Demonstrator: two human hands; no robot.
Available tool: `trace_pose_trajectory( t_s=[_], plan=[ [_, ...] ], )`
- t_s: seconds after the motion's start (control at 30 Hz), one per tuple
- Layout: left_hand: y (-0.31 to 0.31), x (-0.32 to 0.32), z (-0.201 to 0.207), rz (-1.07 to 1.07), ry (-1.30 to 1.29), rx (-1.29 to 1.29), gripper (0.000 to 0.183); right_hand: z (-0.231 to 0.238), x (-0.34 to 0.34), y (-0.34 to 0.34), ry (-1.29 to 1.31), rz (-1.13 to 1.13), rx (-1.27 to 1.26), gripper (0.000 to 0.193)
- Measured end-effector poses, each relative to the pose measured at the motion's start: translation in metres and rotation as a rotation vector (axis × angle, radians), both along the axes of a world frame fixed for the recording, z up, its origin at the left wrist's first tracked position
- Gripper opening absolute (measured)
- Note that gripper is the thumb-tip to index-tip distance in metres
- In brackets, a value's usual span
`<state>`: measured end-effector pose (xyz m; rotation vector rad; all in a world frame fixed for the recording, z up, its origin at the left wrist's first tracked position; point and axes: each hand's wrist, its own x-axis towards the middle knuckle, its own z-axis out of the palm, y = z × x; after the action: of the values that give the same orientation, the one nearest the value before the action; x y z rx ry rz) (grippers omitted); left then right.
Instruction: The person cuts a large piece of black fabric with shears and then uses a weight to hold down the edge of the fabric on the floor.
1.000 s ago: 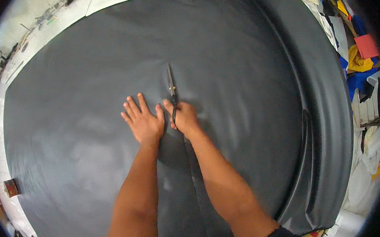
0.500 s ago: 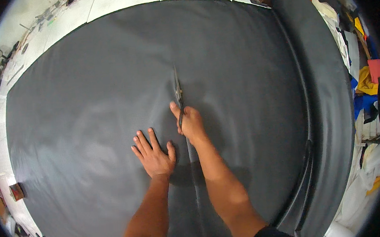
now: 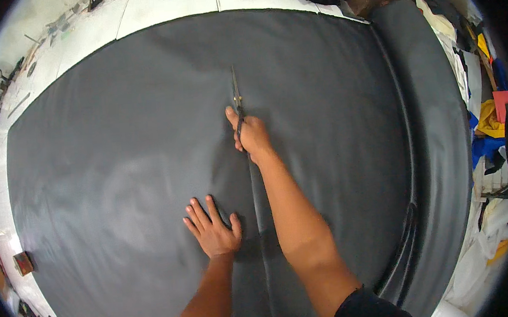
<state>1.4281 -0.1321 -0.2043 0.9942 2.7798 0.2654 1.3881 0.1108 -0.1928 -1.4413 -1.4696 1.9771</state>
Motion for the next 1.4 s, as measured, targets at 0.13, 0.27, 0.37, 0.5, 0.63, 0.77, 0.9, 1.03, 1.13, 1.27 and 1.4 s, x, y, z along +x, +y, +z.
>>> trace_pose_trajectory(
  t_s=[0.13,0.27,0.37,0.5,0.63,0.77,0.9,1.03,1.13,1.27,1.4],
  plan=[
    [0.001,0.002,0.000,-0.010,-0.014,-0.003,0.073,-0.010,-0.031,0.035,-0.096,-0.043,0.160,0.057],
    [0.000,-0.001,0.000,0.009,-0.019,-0.019,0.074,-0.013,-0.033,0.037,-0.020,-0.016,0.088,0.053],
    [-0.001,-0.002,0.002,0.013,-0.040,-0.039,0.074,-0.012,-0.038,0.042,-0.015,0.006,0.046,0.053],
    [-0.003,-0.001,-0.001,-0.009,-0.031,-0.032,0.075,-0.007,-0.061,0.079,-0.064,0.064,0.098,0.052],
    [-0.001,0.000,-0.003,-0.027,-0.018,-0.009,0.075,-0.003,-0.093,0.122,-0.062,0.042,0.109,0.052],
    [-0.003,-0.001,-0.008,-0.022,-0.008,-0.013,0.075,-0.013,-0.100,0.127,-0.046,0.026,0.158,0.056],
    [-0.006,-0.001,-0.008,-0.013,-0.019,-0.010,0.074,-0.016,-0.116,0.139,-0.055,0.041,0.133,0.057],
    [-0.008,0.001,-0.008,-0.021,-0.026,-0.011,0.074,-0.008,-0.141,0.162,-0.038,0.017,0.104,0.054],
    [-0.007,0.001,-0.008,-0.024,-0.024,-0.008,0.075,-0.010,-0.152,0.178,-0.021,0.048,0.188,0.050],
    [-0.003,0.001,-0.005,-0.022,-0.039,-0.012,0.075,-0.011,-0.147,0.176,0.109,-0.063,0.144,0.049],
    [-0.001,0.002,-0.006,-0.038,-0.025,0.017,0.075,-0.002,-0.090,0.129,0.354,-0.053,0.154,0.048]
  ],
)
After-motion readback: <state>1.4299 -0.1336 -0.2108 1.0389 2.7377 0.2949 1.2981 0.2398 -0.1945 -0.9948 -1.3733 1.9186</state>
